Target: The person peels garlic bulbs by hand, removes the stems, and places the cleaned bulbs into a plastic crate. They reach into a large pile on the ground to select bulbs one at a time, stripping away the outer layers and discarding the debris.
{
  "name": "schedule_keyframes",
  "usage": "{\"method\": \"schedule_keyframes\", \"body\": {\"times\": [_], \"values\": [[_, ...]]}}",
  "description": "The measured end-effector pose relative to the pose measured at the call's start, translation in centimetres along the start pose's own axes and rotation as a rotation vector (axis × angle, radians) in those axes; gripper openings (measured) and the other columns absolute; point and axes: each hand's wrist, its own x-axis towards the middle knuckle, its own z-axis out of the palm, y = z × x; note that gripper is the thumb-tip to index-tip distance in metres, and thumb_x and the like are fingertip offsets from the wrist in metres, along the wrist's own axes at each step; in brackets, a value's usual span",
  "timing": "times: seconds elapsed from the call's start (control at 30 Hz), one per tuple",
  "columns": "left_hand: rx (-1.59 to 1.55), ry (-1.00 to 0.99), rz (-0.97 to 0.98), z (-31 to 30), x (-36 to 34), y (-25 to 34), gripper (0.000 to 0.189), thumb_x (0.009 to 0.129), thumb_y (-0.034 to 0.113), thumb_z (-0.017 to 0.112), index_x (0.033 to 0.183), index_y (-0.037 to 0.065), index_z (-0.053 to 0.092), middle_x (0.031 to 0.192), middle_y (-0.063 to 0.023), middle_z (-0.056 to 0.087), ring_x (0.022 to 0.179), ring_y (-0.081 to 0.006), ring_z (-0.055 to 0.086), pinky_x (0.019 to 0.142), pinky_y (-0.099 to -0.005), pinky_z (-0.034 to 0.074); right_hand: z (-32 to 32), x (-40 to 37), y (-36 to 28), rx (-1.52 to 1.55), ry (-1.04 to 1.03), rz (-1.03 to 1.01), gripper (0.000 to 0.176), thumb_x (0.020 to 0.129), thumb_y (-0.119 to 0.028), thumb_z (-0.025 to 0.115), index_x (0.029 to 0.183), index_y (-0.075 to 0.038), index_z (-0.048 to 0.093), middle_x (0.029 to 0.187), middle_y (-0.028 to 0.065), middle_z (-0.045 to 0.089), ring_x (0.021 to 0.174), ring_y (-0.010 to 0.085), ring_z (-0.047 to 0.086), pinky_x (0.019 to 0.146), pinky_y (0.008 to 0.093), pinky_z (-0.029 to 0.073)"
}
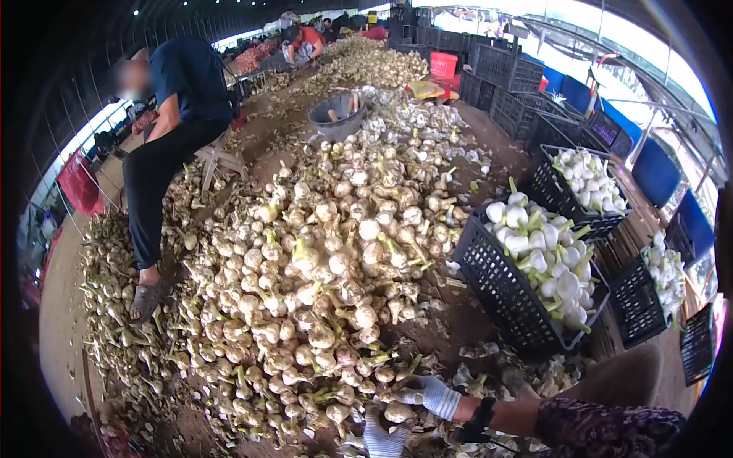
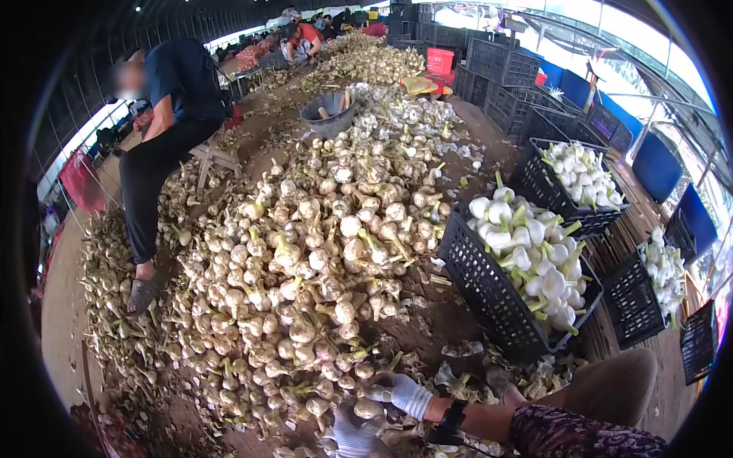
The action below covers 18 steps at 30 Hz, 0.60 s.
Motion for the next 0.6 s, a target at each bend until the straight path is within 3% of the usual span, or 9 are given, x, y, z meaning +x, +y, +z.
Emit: {"method": "schedule_keyframes", "body": {"times": [0.07,0.13,0.23,0.37,0.43,0.5,0.53,0.57,0.6], "values": [[0.068,0.015,0.04,-0.1,0.1,-0.1,0.052,0.068,0.012,0.072,0.114,0.0,0.051,0.099,-0.0136,0.063,0.086,-0.0223,0.062,0.075,-0.0324,0.05,0.3,0.5,0.9,-0.007,-0.002,-0.03,0.032,0.084,-0.021,0.066,0.108,-0.002,0.06,0.096,0.0025,0.063,0.086,0.0092,0.057,0.077,0.0253,0.047],[0.089,0.036,0.05,0.1,-0.1,0.0,0.055,0.066,0.013,0.073,0.115,0.0,0.051,0.1,-0.0137,0.062,0.087,-0.0243,0.062,0.076,-0.0331,0.05,0.8,0.2,0.7,0.056,0.001,-0.254,0.036,0.083,-0.024,0.068,0.109,-0.001,0.058,0.093,0.0052,0.066,0.081,0.0095,0.059,0.076,0.0241,0.047],[0.138,0.069,0.061,0.4,-0.3,0.1,0.059,0.064,0.014,0.075,0.117,0.001,0.051,0.098,-0.0131,0.063,0.087,-0.025,0.061,0.076,-0.0339,0.05,0.5,0.3,0.9,0.067,-0.048,-0.197,0.037,0.081,-0.019,0.068,0.113,-0.001,0.058,0.105,0.0068,0.065,0.096,0.0108,0.057,0.091,0.0258,0.042],[0.484,0.002,0.305,-0.9,0.1,-2.1,0.059,0.064,0.015,0.076,0.116,0.001,0.051,0.097,-0.0124,0.063,0.085,-0.0238,0.061,0.076,-0.0338,0.05,0.2,-0.1,1.1,0.137,-0.084,-0.215,0.04,0.08,-0.013,0.068,0.117,-0.001,0.057,0.104,0.0061,0.064,0.093,0.0106,0.057,0.086,0.0257,0.045],[0.219,0.045,0.125,-0.3,0.0,-0.1,0.057,0.066,0.016,0.076,0.115,0.001,0.052,0.097,-0.0124,0.063,0.084,-0.0228,0.061,0.076,-0.034,0.05,0.5,-1.1,-0.4,0.173,-0.013,-0.034,0.04,0.08,-0.006,0.065,0.118,-0.001,0.056,0.103,0.0049,0.064,0.093,0.0111,0.057,0.084,0.0258,0.046],[-0.012,0.028,-0.017,-0.8,0.2,-0.3,0.053,0.071,0.016,0.073,0.117,0.003,0.051,0.1,-0.0133,0.062,0.084,-0.0226,0.061,0.076,-0.0341,0.05,0.0,-1.0,-0.6,0.126,-0.04,-0.09,0.041,0.079,-0.004,0.064,0.119,0.0,0.056,0.103,0.0054,0.064,0.092,0.0111,0.058,0.083,0.0258,0.047],[-0.298,-0.053,-0.185,-1.4,0.4,-0.3,0.053,0.079,0.016,0.067,0.127,0.009,0.045,0.103,-0.0139,0.063,0.087,-0.023,0.062,0.075,-0.0331,0.051,0.1,-1.3,-1.0,0.085,-0.072,-0.138,0.042,0.078,-0.002,0.063,0.119,0.0,0.055,0.102,0.0059,0.064,0.09,0.0112,0.058,0.082,0.0258,0.047],[-0.269,-0.041,-0.222,-2.1,0.9,-1.6,0.057,0.073,0.03,0.072,0.115,0.0,0.048,0.101,-0.0113,0.059,0.09,-0.0221,0.06,0.074,-0.0351,0.052,-0.1,-1.5,-1.5,-0.031,-0.078,-0.132,0.046,0.076,-0.003,0.065,0.12,0.003,0.054,0.106,0.0093,0.064,0.092,0.0143,0.058,0.083,0.0273,0.048],[-0.495,-0.104,-0.274,-2.4,1.3,-2.6,0.056,0.075,0.039,0.066,0.113,0.001,0.05,0.096,-0.0101,0.061,0.084,-0.022,0.061,0.068,-0.0344,0.051,-0.5,-0.8,-0.7,-0.29,-0.08,-0.488,0.052,0.072,-0.01,0.069,0.12,0.002,0.054,0.11,0.0158,0.063,0.096,0.0223,0.061,0.085,0.0304,0.048]]}}
